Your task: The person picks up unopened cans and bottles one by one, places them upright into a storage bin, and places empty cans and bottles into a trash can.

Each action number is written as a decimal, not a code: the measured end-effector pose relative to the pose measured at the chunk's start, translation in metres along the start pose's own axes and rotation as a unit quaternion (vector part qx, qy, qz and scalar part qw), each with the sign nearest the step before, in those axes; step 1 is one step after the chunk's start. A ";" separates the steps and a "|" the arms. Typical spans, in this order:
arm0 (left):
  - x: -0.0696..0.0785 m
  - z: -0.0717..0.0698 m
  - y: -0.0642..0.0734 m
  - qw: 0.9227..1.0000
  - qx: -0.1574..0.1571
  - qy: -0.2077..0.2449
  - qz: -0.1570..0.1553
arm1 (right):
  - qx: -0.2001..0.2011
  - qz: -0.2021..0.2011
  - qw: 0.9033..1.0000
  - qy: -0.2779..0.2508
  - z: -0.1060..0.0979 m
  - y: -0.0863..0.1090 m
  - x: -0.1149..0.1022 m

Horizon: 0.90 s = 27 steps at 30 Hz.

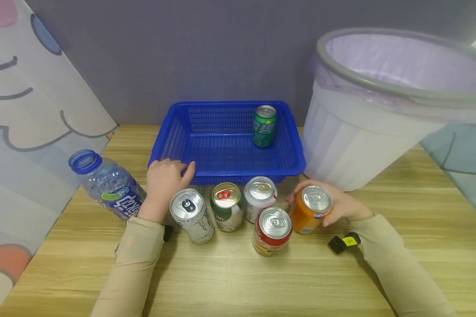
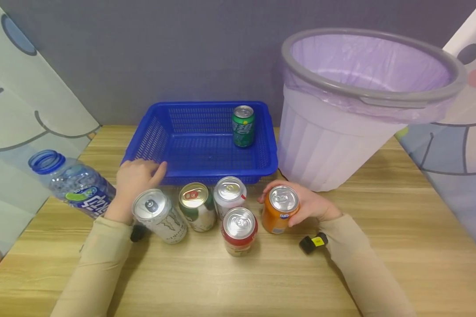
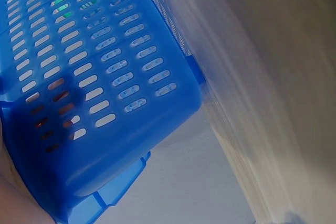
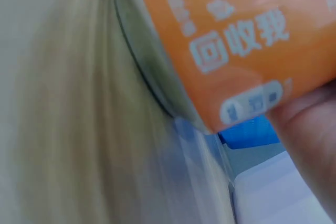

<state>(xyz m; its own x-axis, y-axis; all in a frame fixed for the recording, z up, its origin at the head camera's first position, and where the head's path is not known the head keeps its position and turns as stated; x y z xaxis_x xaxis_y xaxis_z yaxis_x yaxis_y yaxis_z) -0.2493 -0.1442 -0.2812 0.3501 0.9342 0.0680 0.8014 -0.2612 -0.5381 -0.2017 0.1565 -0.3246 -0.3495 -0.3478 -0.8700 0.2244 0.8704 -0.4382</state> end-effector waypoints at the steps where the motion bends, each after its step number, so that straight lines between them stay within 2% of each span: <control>1: 0.000 0.000 0.000 1.000 0.000 0.000 0.000 | 0.003 0.000 1.000 -0.005 0.000 0.000 0.000; 16: -0.001 -0.002 0.001 1.000 0.008 0.006 -0.002 | 0.033 0.013 0.999 -0.011 -0.001 -0.002 0.005; 27: 0.002 -0.004 0.001 1.000 0.010 0.007 0.005 | 0.032 0.012 0.999 -0.019 -0.001 -0.001 0.003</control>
<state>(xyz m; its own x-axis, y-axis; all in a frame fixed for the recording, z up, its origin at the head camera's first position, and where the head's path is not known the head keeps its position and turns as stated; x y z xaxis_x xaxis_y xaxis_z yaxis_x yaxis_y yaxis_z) -0.2463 -0.1433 -0.2782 0.3643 0.9283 0.0738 0.7884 -0.2653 -0.5550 -0.2038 0.1544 -0.3267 -0.3092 -0.3407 -0.8879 0.2910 0.8550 -0.4294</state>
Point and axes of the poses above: each hand's wrist, its own y-axis away from the middle knuckle, its own z-axis out of the palm, x = y × z, the point moved 9 cm from there along -y, towards the middle knuckle, and after that the axes turned 4 degrees about z, right-handed, at the moved point
